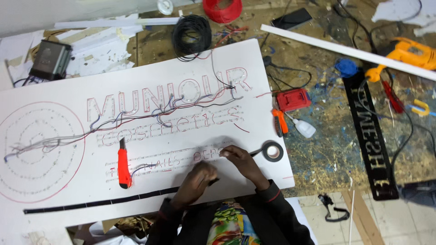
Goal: The person assembles a lighted sign by arranging and securing wires onto a white board with red lettering. They use pliers to cut wires and a utility knife to cut a black strip, then apply black tape to secure the components.
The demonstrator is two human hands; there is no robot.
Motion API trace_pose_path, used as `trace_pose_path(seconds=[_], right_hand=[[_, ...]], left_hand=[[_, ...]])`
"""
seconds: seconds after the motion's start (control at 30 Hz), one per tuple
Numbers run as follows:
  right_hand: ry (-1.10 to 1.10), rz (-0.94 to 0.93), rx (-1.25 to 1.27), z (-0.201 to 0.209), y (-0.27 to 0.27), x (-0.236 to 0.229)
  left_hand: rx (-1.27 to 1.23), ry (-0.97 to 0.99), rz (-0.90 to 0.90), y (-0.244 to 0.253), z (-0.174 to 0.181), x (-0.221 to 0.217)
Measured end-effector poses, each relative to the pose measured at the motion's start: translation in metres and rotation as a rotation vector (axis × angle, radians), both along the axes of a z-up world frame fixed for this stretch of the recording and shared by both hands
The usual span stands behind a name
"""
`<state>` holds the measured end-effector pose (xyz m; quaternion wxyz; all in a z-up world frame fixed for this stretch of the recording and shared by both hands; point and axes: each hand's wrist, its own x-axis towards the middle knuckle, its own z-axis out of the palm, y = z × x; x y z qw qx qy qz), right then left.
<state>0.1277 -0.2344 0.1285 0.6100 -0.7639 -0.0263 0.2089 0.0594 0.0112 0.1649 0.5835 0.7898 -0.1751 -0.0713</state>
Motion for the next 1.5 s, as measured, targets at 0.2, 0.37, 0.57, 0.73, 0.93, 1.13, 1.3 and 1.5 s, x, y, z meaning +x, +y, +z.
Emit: trace_pose_path(seconds=[0.2,0.37,0.57,0.73,0.93,1.13,1.3,1.5], right_hand=[[0.167,0.18,0.766,0.021,-0.002,0.012],[0.431,0.112,0.945,0.001,-0.012,0.014],[0.436,0.192,0.973,0.009,-0.021,0.019],[0.456,0.066,0.988,-0.047,-0.019,0.039],[0.43,-0.016,0.986,-0.04,-0.021,0.056],[0.304,0.237,1.032,0.007,-0.016,0.054],[0.25,0.315,1.033,-0.017,-0.008,0.061],[0.202,0.287,1.069,0.011,-0.004,0.056]], left_hand=[[-0.122,0.054,-0.068,-0.033,0.035,0.062],[-0.226,-0.071,-0.138,-0.052,0.027,0.093],[-0.597,0.207,-0.098,-0.062,-0.036,0.114],[-0.56,0.189,-0.131,-0.052,-0.041,0.138],[-0.677,0.243,-0.15,-0.047,-0.061,0.169],[-1.042,0.25,-0.212,-0.06,-0.081,0.18],[-1.079,0.433,-0.306,-0.065,-0.056,0.161],[-1.032,0.404,-0.317,-0.063,-0.051,0.167]])
